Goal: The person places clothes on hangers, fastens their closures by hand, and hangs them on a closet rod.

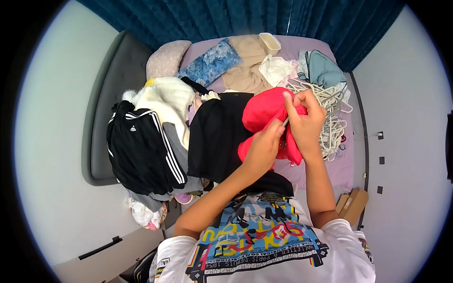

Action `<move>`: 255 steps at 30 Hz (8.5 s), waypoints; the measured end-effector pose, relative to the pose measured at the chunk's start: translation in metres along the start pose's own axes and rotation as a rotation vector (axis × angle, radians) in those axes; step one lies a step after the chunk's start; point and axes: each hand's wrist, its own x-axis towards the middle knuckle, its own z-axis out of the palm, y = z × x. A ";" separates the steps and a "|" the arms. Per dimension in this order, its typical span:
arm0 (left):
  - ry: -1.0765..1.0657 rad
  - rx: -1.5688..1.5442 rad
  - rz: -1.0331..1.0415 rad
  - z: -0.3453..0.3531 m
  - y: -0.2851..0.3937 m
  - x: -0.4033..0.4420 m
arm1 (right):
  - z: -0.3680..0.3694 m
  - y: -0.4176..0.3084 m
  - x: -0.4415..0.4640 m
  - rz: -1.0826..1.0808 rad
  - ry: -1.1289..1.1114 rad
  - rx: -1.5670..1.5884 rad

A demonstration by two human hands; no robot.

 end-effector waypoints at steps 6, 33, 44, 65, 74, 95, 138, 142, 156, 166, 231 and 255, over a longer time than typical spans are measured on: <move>0.051 -0.009 0.264 0.006 -0.064 0.013 | 0.016 -0.012 -0.021 -0.300 -0.194 -0.139; 0.430 0.234 0.048 -0.259 0.064 -0.028 | -0.016 0.055 -0.064 0.366 -0.629 0.295; 0.292 0.741 -0.457 -0.203 -0.114 -0.072 | 0.071 0.133 -0.036 1.129 -0.713 0.732; -0.141 1.119 -0.369 -0.140 -0.489 0.052 | 0.299 0.325 -0.216 0.568 -0.779 -0.178; -0.387 0.204 -0.405 -0.163 -0.493 0.048 | 0.336 0.338 -0.200 0.660 -0.622 -0.039; 0.031 0.521 -0.412 -0.137 -0.437 -0.022 | 0.283 0.333 -0.193 1.101 -0.557 0.513; 0.098 0.324 -0.654 -0.121 -0.458 -0.047 | 0.313 0.331 -0.230 0.440 -0.700 -0.203; 0.086 0.323 -0.677 -0.121 -0.457 -0.047 | 0.308 0.330 -0.221 0.712 -0.586 0.007; 0.134 0.331 -0.631 -0.116 -0.457 -0.043 | 0.281 0.346 -0.205 1.319 -0.360 0.485; 0.140 0.325 -0.627 -0.114 -0.457 -0.044 | 0.272 0.355 -0.221 1.358 -0.215 0.635; 0.126 0.136 -0.769 -0.126 -0.443 -0.034 | 0.261 0.366 -0.210 1.150 -0.234 0.389; 0.214 0.061 -0.589 -0.110 -0.447 -0.040 | 0.307 0.335 -0.221 0.666 -0.675 0.266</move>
